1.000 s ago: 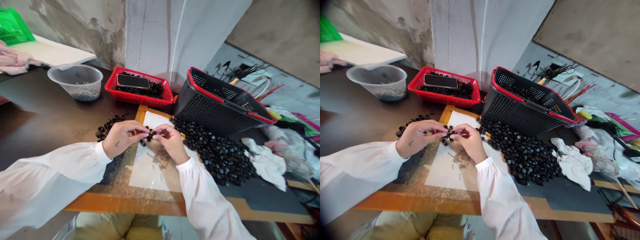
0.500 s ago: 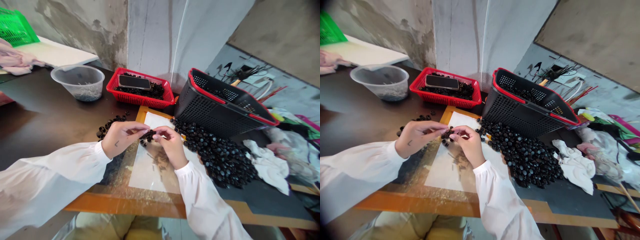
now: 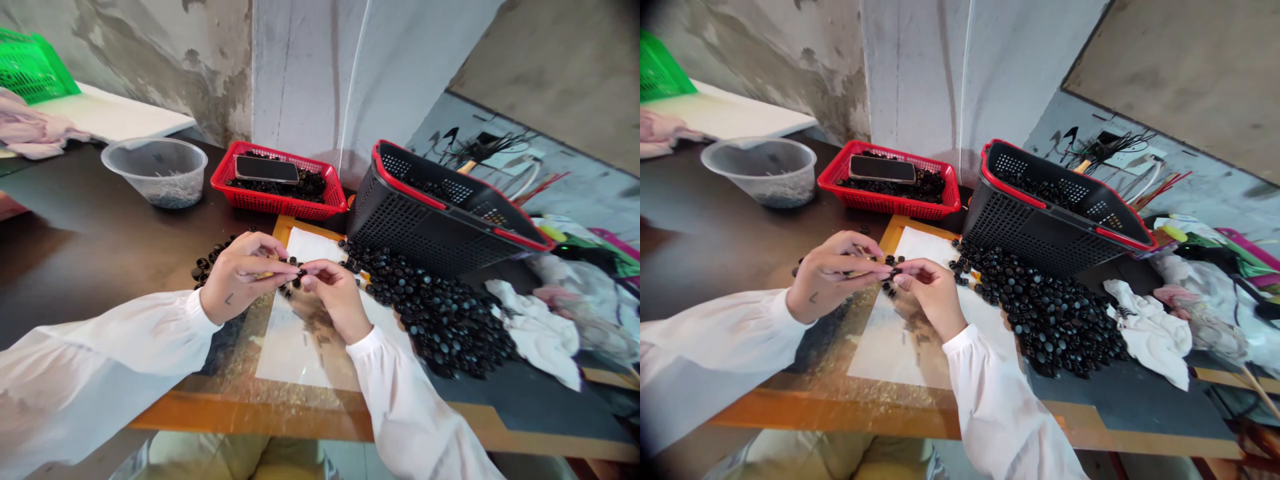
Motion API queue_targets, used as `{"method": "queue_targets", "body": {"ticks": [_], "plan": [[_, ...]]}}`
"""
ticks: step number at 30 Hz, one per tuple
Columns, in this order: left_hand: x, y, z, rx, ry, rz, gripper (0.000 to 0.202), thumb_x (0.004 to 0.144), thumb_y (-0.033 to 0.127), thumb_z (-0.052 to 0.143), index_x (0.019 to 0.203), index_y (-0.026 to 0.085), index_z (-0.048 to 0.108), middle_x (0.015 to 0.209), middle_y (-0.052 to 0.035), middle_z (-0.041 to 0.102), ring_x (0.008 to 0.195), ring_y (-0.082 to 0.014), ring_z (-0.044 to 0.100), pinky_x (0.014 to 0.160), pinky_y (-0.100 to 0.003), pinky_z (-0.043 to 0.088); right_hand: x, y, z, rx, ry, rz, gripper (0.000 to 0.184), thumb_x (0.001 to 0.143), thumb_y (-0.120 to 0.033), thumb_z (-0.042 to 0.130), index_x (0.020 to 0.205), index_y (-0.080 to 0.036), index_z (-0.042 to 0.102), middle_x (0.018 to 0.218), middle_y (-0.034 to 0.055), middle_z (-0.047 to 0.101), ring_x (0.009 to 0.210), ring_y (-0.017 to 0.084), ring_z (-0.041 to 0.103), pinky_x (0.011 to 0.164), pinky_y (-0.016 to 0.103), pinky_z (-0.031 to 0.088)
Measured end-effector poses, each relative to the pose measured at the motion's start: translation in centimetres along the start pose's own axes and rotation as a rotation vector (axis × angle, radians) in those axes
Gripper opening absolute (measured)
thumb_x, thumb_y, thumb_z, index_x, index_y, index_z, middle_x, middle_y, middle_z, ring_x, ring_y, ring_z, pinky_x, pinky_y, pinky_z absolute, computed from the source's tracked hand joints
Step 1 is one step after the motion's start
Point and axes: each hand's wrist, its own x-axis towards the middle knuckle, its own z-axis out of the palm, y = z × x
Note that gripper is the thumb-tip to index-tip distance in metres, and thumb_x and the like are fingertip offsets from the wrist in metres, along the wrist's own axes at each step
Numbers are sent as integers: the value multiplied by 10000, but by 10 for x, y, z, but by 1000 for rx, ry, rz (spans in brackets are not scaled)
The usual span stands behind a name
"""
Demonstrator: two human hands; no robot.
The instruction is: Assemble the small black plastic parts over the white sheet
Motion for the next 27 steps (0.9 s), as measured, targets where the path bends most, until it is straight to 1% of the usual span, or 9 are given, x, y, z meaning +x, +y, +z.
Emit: {"method": "queue_targets", "body": {"ticks": [3, 9, 12, 16, 21, 24, 27], "plan": [[-1, 1, 0, -10, -1, 3, 96, 864, 262, 765, 925, 299, 829, 971, -50, 683, 788, -152, 627, 693, -313, 536, 0, 0, 0, 15, 0, 12, 269, 625, -403, 903, 797, -244, 771, 718, -9, 698, 644, 137, 603, 670, 306, 548], [-1, -1, 0, -15, -14, 10, 107, 869, 251, 759, 939, 294, 828, 959, -46, 678, 776, -142, 616, 686, -297, 523, -1, -1, 1, 31, 4, 27, 290, 614, -417, 905, 794, -233, 773, 727, -9, 706, 626, 128, 587, 646, 289, 529], [-1, -2, 0, -11, -5, 25, 102, 864, 240, 766, 931, 285, 829, 930, -44, 674, 767, -136, 616, 675, -287, 520, -2, -2, 1, 18, 8, 29, 279, 628, -418, 895, 796, -227, 779, 693, -10, 700, 610, 129, 577, 638, 284, 517], [-1, -3, 0, -44, 1, 25, 104, 853, 239, 778, 931, 285, 829, 906, -43, 663, 769, -137, 627, 661, -283, 522, -3, -3, 1, -3, 11, 20, 253, 663, -426, 874, 800, -232, 789, 712, 0, 723, 601, 131, 577, 621, 278, 506], [-1, -5, 1, -92, 16, 5, 119, 847, 231, 782, 941, 286, 830, 897, -46, 659, 776, -142, 638, 657, -283, 530, -4, -2, 2, 9, -1, 17, 246, 684, -446, 863, 802, -241, 794, 778, 13, 749, 618, 138, 589, 641, 287, 520], [-2, -5, 2, -109, 27, -7, 116, 848, 236, 782, 940, 288, 830, 894, -45, 659, 768, -142, 639, 656, -284, 533, -3, -1, 2, 8, -4, 22, 270, 675, -464, 867, 804, -239, 790, 774, 14, 743, 626, 144, 590, 649, 296, 526], [-2, -6, 2, -96, 22, 8, 104, 847, 246, 783, 933, 281, 831, 882, -45, 660, 766, -142, 638, 654, -284, 528, -3, -2, 3, 14, -7, 29, 290, 658, -471, 875, 802, -234, 788, 750, 9, 730, 621, 142, 580, 640, 292, 520]]}}
